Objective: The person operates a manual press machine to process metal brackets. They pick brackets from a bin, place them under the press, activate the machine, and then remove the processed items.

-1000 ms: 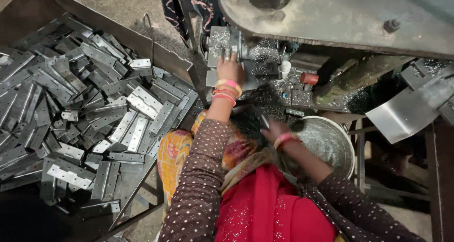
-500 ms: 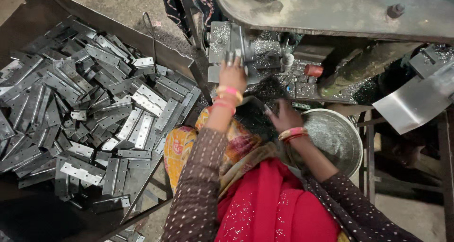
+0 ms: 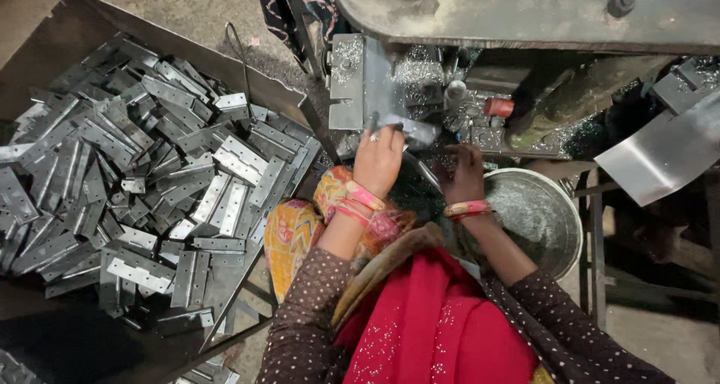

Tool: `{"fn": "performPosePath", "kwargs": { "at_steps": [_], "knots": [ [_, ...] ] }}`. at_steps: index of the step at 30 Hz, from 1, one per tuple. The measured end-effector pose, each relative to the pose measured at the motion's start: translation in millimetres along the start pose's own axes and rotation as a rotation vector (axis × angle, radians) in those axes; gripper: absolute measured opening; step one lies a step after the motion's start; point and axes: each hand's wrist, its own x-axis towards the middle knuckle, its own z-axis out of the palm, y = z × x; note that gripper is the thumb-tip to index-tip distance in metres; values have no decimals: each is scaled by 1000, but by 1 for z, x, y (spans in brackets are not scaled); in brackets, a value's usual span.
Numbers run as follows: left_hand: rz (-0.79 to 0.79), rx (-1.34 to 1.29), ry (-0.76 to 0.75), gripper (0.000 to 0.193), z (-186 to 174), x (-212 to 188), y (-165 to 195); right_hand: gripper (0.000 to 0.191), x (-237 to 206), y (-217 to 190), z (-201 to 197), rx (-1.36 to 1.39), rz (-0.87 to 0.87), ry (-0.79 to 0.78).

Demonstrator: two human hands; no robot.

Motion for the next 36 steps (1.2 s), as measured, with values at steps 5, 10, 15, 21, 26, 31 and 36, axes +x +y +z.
{"fn": "performPosePath", "kwargs": {
  "at_steps": [5,10,15,21,26,31,36],
  "knots": [
    [-168,7,233,17,-10,19,-5,44,-2,-1,3,-96,-62,15],
    [-105,256,103,24,21,40,-21,44,-2,-3,-1,-90,-11,-44],
    [-246,192,47,37,29,14,-36,43,0,-4,-1,-73,14,-32],
    [-216,202,-1,41,32,-3,-18,40,4,-9,-4,-49,42,-142],
    [-265,89,-69,32,51,17,-12,39,12,-17,-10,-166,42,-195],
    [-235,88,2,35,54,28,-26,51,-10,-18,-3,-268,19,-362],
    [-284,61,-95,28,51,26,-34,63,-39,-15,16,-441,321,-781]
  ]
}}
